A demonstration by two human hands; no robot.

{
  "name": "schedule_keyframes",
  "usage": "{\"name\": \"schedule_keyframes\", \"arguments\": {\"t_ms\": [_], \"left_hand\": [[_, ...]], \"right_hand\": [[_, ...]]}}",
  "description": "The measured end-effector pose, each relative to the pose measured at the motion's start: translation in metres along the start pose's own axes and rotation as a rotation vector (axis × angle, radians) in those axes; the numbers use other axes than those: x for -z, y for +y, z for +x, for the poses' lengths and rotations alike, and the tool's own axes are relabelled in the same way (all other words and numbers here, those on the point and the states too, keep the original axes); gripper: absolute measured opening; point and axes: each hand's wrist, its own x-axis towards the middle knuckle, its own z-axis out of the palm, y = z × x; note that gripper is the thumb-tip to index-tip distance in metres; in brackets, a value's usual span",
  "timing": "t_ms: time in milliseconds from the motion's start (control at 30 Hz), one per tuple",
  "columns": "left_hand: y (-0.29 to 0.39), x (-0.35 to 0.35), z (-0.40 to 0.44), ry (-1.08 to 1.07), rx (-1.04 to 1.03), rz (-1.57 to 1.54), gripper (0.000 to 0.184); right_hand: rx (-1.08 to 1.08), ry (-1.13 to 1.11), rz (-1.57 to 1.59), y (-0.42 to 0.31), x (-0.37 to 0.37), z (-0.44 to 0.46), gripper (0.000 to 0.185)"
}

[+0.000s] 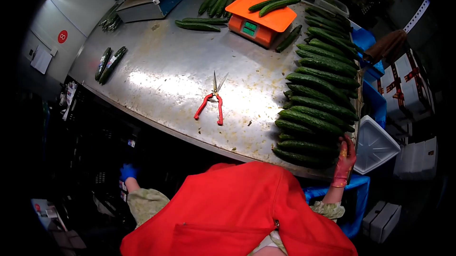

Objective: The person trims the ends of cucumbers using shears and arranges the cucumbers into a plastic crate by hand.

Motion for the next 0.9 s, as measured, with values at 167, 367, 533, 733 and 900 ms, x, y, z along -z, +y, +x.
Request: {"name": "schedule_keyframes", "arguments": {"t_ms": [167,367,533,733,900], "left_hand": [[0.028,-0.007,0.035,0.409,-0.217,-0.889,0.033],[0.179,0.096,-0.005,0.408,-0.648,-1.509,0.013],[0.293,0.151,-0.069,0.341,-1.049,-1.240,0.056],[0.379,0.159,-0.094,0.042,-1.402,-1.304,0.058],[0.394,0.149,-0.092,-0.163,-1.420,-1.311,0.050]], "right_hand": [[-0.010,-0.026,-0.081,-0.013,-0.016,0.017,0.017],[0.054,-0.082,-0.032,-0.029,-0.047,0.013,0.018],[0.282,0.058,-0.135,-0.011,-0.049,0.005,0.016],[0.170,0.064,-0.440,-0.004,0.009,-0.021,0.015],[0.035,0.112,-0.369,-0.016,0.017,-0.053,0.011]]}}
